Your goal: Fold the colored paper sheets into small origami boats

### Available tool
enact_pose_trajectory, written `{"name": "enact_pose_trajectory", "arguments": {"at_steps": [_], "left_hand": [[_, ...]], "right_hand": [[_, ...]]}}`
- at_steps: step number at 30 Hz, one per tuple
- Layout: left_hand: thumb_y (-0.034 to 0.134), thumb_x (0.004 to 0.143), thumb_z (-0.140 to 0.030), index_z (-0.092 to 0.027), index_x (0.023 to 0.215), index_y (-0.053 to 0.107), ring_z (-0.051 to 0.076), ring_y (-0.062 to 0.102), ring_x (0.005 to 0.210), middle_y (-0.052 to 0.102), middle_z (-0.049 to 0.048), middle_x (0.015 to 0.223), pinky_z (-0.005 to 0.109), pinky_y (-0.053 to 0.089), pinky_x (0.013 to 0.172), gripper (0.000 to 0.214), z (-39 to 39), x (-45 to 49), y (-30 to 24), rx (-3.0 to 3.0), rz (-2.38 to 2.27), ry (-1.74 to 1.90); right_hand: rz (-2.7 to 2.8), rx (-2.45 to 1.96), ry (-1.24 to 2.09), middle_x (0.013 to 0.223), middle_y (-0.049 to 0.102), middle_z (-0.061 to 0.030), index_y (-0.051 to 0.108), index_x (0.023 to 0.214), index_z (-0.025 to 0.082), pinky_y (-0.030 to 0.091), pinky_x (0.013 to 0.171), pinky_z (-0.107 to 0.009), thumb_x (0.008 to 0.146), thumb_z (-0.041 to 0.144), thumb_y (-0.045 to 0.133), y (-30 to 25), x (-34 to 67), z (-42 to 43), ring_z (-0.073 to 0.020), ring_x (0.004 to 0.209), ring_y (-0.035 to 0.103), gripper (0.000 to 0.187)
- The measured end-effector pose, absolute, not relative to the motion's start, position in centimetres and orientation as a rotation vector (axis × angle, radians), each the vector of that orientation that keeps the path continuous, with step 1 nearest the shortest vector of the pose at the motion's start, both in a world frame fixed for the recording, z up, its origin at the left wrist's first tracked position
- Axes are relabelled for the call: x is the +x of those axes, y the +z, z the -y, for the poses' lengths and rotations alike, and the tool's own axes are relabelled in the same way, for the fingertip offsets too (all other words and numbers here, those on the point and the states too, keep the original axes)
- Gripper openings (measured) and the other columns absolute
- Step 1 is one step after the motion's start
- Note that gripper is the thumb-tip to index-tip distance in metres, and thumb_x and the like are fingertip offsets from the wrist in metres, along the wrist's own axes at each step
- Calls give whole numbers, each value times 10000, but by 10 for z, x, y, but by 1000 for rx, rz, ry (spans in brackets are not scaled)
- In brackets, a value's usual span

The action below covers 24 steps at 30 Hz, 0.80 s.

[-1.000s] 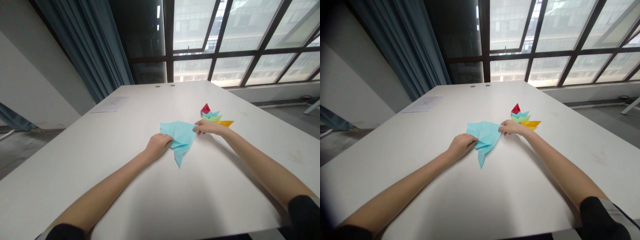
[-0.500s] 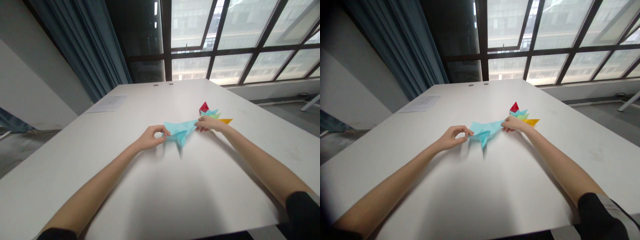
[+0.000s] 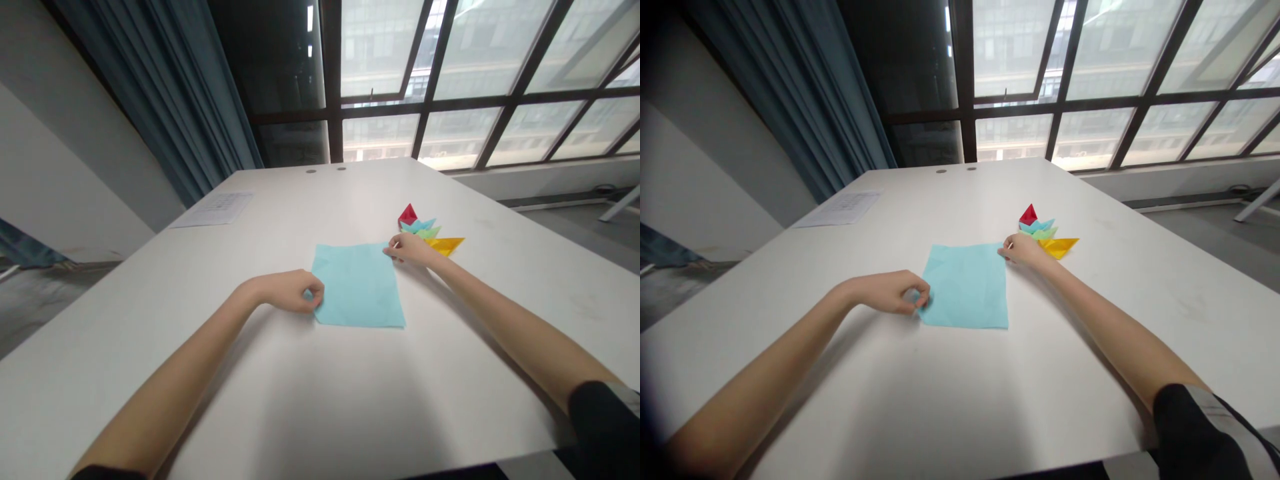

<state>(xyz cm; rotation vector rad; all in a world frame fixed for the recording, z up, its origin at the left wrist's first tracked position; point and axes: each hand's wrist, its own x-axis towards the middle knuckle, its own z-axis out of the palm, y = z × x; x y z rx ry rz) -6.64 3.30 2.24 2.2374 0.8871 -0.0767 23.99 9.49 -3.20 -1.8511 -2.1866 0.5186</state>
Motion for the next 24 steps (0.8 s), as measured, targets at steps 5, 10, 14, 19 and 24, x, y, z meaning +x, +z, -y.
{"name": "enact_pose_trajectory", "arguments": {"at_steps": [5, 10, 14, 19, 24], "left_hand": [[631, 647, -210, -242, 818, 687, 164, 601, 679, 679, -6, 757, 220, 418, 615, 183, -29, -61, 19, 2211, -923, 4], [550, 803, -317, -224, 1028, 634, 222, 604, 932, 652, 80, 1044, 316, 442, 823, 257, -26, -43, 2, 2483, -993, 260], [601, 785, -401, -261, 1281, 486, 317, 343, 1306, 376, 131, 1425, 475, 284, 1041, 527, -19, -33, -18, 2577, -903, 276], [511, 819, -531, -332, 1398, 298, 345, 129, 1382, 147, 110, 1516, 595, 144, 1056, 647, -11, -33, -35, 2617, -875, 76], [454, 831, -577, -353, 1400, 283, 338, 129, 1383, 156, 94, 1515, 598, 112, 1058, 635, -9, -33, -45, 2639, -942, 102]], "right_hand": [[2160, -1832, 400, 768, 702, -46, 637, 886, 171, 413, 636, -241, 826, 328, 501, -9, 245, -91, -155, 657, 617, 217], [2152, -2022, 78, 915, 688, -75, 660, 905, 204, 430, 692, -281, 755, 292, 568, 20, 284, -93, -222, 818, 621, 197], [2108, -2367, 109, 979, 668, -105, 687, 880, 226, 470, 705, -362, 661, 231, 662, 16, 311, -97, -297, 876, 619, 220], [2044, -2451, 216, 1006, 637, -147, 695, 785, 228, 486, 697, -459, 619, 189, 699, 4, 315, -95, -368, 905, 617, 170], [1992, -2430, 217, 1001, 630, -181, 684, 786, 210, 472, 716, -493, 621, 176, 695, 6, 309, -93, -392, 940, 600, 169]]}}
